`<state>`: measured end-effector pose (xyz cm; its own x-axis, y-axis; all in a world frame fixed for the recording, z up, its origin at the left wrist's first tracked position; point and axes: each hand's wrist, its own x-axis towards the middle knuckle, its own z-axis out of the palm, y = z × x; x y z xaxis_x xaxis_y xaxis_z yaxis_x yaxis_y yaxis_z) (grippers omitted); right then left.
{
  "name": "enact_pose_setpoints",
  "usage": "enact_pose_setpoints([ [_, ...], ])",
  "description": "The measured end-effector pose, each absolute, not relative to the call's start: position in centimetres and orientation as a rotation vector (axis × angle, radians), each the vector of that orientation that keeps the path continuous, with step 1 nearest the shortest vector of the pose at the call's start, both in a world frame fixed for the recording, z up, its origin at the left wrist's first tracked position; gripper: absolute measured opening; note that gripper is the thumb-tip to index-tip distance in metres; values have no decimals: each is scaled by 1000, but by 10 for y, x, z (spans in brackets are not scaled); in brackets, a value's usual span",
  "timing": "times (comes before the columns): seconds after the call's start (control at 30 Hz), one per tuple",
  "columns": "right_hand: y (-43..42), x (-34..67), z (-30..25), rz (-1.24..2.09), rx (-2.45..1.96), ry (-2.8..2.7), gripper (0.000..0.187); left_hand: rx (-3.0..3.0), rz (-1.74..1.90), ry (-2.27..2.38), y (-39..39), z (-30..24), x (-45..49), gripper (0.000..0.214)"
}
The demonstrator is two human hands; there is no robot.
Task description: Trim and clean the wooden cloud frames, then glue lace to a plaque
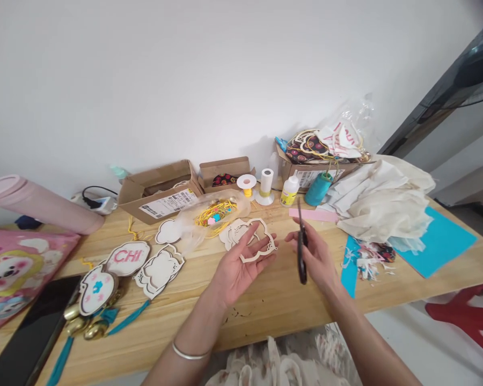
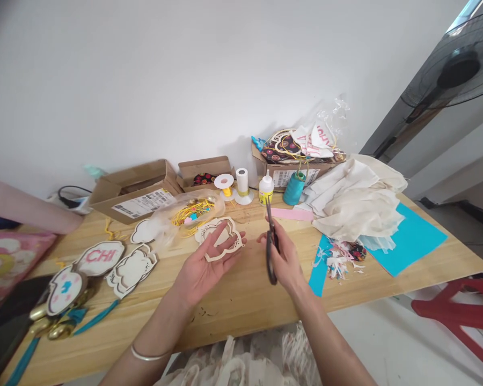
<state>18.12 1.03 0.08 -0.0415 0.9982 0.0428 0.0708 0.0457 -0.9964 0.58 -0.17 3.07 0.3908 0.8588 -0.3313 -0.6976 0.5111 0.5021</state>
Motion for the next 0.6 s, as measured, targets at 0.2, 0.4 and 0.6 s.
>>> enact_pose_setpoints([
  [0.2, -7, 193, -2, 1209, -1226, -1341, 44, 282, 1181, 579, -3, 34, 18, 53],
  [0.4, -17, 187, -2, 1041, -1305, -1369, 35, 344, 1275, 501, -2, 42, 21, 49],
  [0.6, -19, 180, 5, 605, -1433, -1703, 33, 305, 1316, 420, 0, 41, 21, 50],
])
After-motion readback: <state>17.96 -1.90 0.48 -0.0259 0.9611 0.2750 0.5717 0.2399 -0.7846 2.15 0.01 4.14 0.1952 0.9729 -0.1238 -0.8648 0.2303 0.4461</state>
